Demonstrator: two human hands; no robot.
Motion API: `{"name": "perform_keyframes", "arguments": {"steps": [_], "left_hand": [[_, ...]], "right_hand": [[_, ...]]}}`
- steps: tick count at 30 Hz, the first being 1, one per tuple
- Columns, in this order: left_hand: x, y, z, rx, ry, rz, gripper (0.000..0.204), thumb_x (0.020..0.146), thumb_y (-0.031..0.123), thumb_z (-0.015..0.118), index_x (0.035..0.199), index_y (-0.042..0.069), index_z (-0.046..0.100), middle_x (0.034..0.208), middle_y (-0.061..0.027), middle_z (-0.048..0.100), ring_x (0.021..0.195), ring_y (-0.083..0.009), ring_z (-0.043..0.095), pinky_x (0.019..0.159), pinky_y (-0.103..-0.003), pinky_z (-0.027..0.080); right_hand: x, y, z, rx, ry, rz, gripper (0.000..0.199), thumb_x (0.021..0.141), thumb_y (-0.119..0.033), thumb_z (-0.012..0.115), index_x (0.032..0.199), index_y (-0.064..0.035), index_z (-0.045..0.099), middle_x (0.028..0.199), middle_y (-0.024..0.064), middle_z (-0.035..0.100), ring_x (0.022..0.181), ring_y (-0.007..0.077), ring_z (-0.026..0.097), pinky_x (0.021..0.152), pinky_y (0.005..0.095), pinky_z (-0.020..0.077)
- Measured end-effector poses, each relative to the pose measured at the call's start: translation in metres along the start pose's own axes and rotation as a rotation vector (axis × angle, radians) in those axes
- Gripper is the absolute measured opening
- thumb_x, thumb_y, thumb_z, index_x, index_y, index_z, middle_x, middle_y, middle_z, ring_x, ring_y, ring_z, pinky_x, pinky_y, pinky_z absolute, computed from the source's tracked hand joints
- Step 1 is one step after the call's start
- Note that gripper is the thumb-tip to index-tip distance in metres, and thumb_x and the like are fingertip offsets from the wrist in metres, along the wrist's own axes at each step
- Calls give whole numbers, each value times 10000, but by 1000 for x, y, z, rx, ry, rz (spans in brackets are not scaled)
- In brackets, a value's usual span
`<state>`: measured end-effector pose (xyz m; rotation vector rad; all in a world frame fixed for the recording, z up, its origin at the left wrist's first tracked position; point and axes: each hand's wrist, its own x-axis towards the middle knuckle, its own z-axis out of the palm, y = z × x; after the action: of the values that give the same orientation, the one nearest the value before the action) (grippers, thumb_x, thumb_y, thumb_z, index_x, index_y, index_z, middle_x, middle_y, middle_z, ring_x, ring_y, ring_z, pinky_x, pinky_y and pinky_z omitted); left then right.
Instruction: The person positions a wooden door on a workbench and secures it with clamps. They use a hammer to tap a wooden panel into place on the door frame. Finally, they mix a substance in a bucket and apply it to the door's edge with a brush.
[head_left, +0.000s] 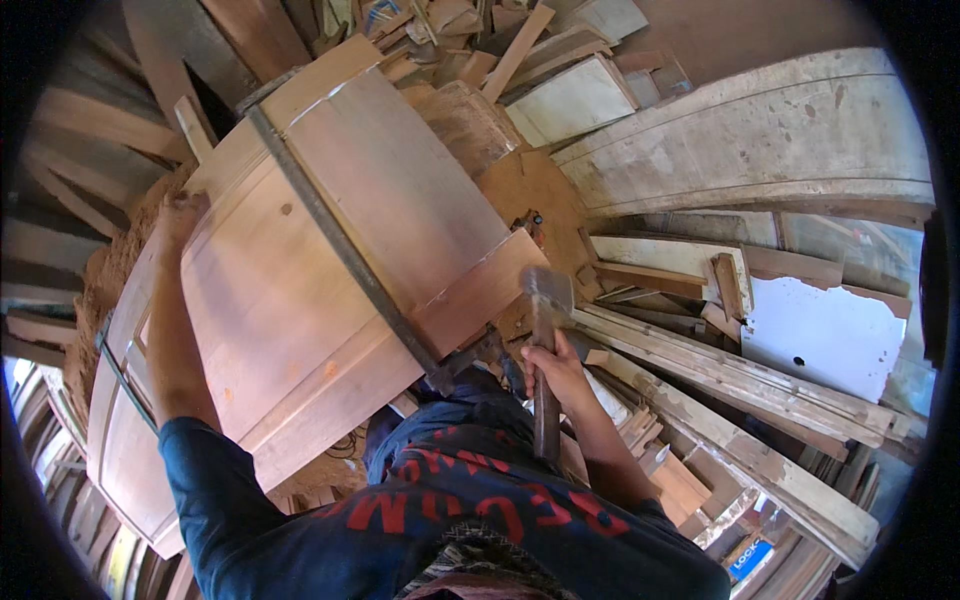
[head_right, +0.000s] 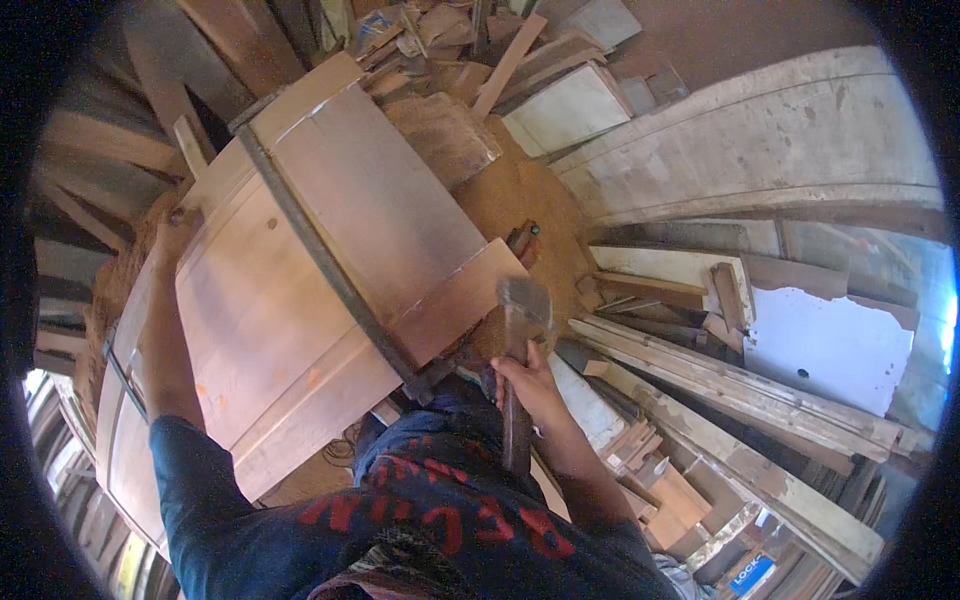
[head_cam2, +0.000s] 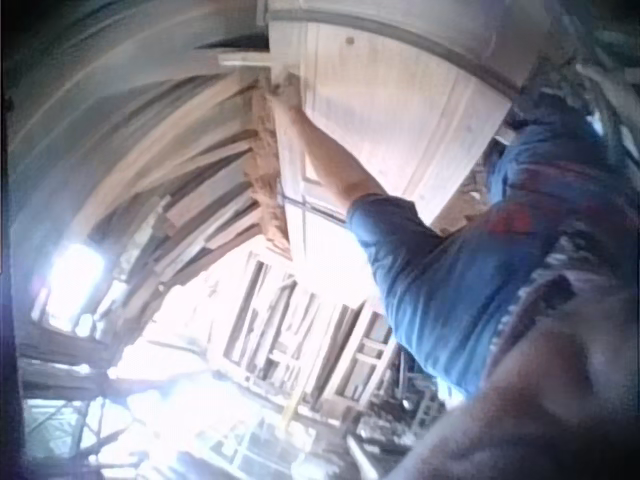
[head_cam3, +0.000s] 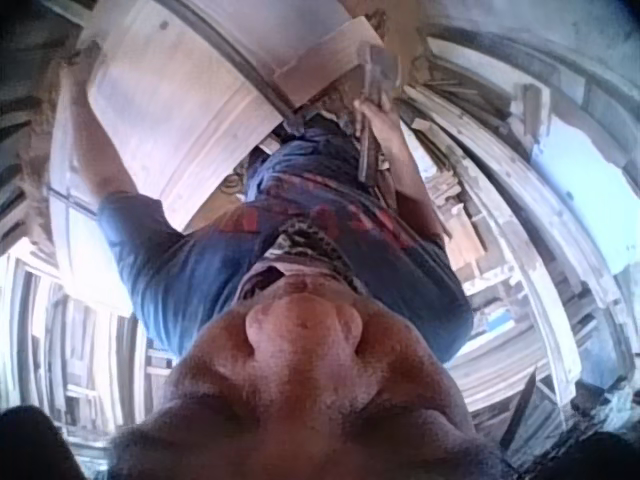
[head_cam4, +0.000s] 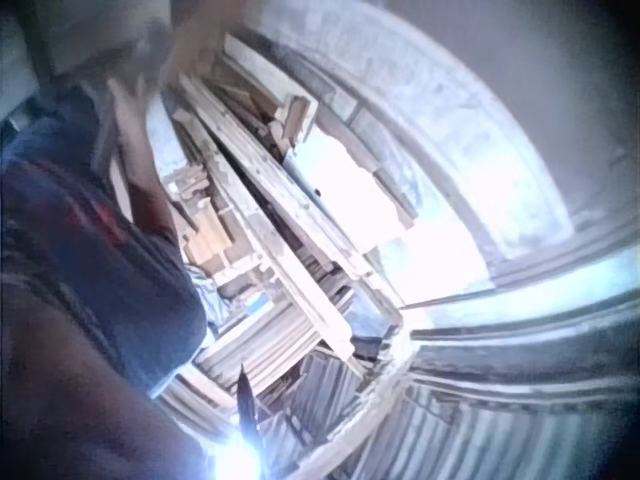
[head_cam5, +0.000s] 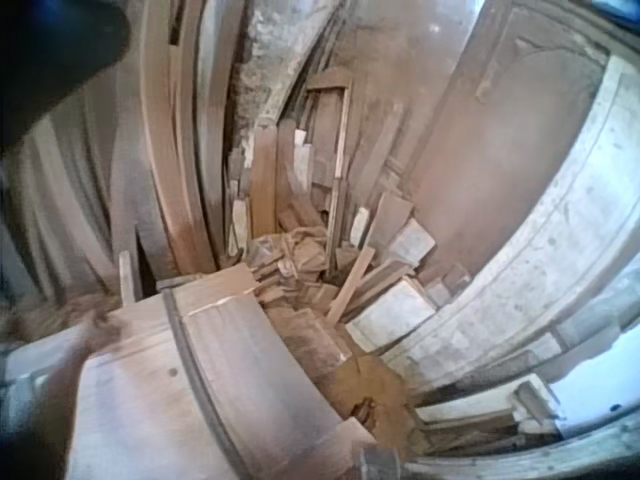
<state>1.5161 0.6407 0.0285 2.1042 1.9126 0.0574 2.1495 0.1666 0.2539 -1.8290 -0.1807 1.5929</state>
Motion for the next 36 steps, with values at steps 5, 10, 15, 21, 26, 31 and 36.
{"name": "perform_keyframes", "arguments": {"steps": [5,10,15,21,26,31,36], "left_hand": [[-156,167,-44,-391,459,-41,567,890,241,713,1374,18,519,1382,-244,530,1307,-408,480,1094,-460,384],[-335,146,-75,-303,527,-195,489,905,170,684,1343,7,539,1356,-234,546,1289,-384,502,1086,-446,390],[-505,117,-83,-379,563,-457,421,925,126,642,1315,-4,554,1310,-224,573,1260,-378,525,1086,-444,390],[-738,99,-35,-407,663,-791,374,848,35,642,1218,-7,601,1246,-204,596,1206,-367,551,1071,-440,407],[-874,130,42,-536,441,-1254,370,839,126,668,1175,-21,621,1191,-204,632,1151,-373,587,1011,-440,454],[-927,165,119,-936,-130,-1381,536,815,284,678,1273,10,629,1273,-236,635,1214,-366,595,1059,-423,459],[-910,198,151,-1159,-78,-1533,488,850,306,664,1254,33,661,1250,-210,662,1183,-343,623,1037,-402,476]], "right_hand": [[13,5,83,-531,-249,-305,497,902,-173,709,1301,-11,460,748,89,631,561,204,627,499,355,501],[21,25,234,-1043,-448,-642,390,834,-249,716,1066,14,544,859,270,667,861,470,657,782,525,514],[21,84,312,-1281,-585,-793,369,847,-233,700,1110,-13,563,947,254,659,927,442,653,797,538,512],[-9,116,306,-1155,-456,-1294,320,844,-158,636,1135,-28,610,992,199,621,945,407,594,799,526,482],[-33,130,257,-1252,-257,-1256,388,879,-126,610,1226,42,574,1148,237,586,1120,413,563,988,474,448],[-71,167,304,-1310,-542,-1152,345,882,-57,614,1213,36,583,1142,212,590,1085,363,587,950,445,474],[-88,185,397,-1359,-958,-1378,283,899,-53,608,1172,21,614,1108,209,609,1085,377,576,967,449,455]]}}
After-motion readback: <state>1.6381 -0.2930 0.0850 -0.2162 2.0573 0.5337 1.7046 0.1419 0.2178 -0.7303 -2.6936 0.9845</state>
